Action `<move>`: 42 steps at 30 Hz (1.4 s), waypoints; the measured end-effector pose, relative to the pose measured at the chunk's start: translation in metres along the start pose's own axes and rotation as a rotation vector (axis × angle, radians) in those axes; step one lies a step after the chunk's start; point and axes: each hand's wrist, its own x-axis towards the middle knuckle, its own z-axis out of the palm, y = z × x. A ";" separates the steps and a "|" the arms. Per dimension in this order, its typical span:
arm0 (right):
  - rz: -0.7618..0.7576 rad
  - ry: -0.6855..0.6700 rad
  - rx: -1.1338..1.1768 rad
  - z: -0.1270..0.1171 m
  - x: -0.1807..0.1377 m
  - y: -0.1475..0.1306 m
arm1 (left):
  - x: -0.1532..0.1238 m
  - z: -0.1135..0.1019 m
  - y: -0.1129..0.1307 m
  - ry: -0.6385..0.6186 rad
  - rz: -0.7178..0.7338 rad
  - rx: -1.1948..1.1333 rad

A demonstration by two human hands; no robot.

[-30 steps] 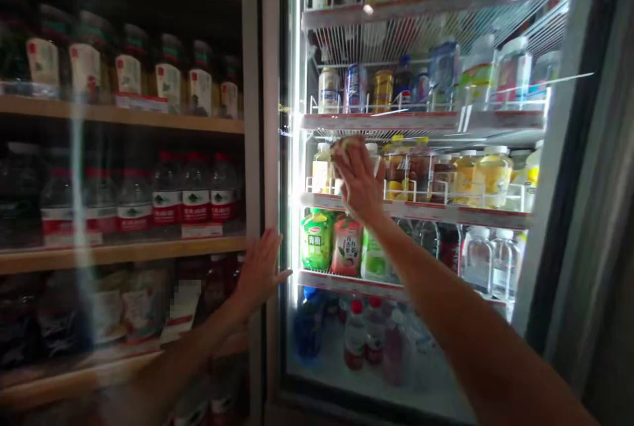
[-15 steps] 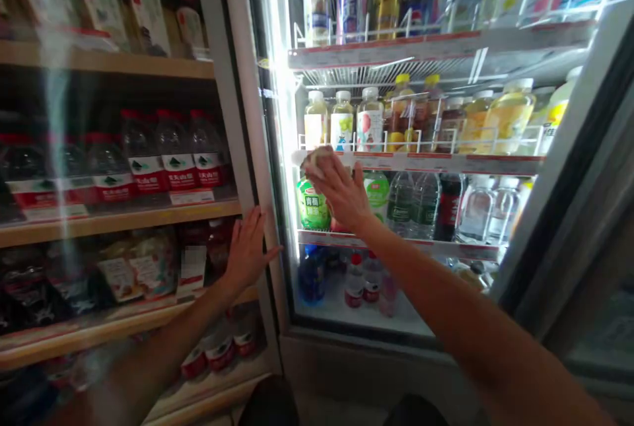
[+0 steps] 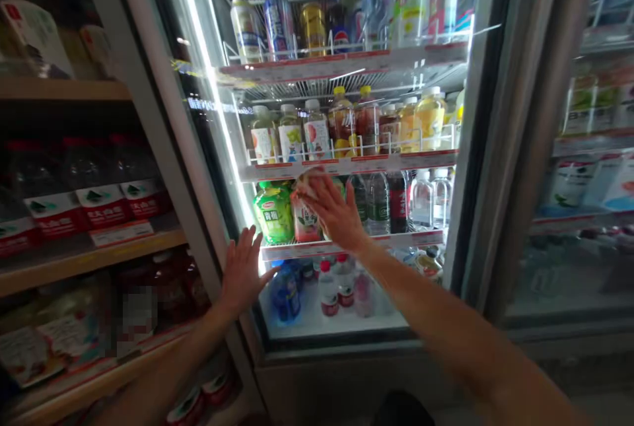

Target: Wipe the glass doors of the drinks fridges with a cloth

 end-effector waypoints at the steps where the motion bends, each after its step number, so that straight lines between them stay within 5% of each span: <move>1: 0.044 0.012 -0.008 -0.001 0.000 0.004 | 0.001 0.001 0.004 0.012 0.015 0.004; 8: -0.311 -0.123 0.033 0.007 -0.089 -0.016 | 0.005 0.008 0.030 0.022 0.099 -0.019; 14: 0.196 0.077 -0.072 -0.009 -0.030 0.036 | 0.038 0.010 0.050 0.090 0.138 -0.030; 22: -0.083 -0.098 -0.011 -0.009 -0.117 0.021 | 0.054 0.017 0.085 0.089 0.254 -0.044; 28: 0.325 0.071 -0.123 -0.021 -0.074 0.076 | 0.083 0.019 0.105 0.113 0.271 -0.071; 35: 0.202 -0.107 -0.126 -0.017 -0.163 0.053 | 0.079 0.025 0.124 0.047 0.365 -0.059; 42: 0.544 0.149 -0.244 -0.030 -0.094 0.136 | 0.109 0.021 0.146 0.058 0.366 -0.118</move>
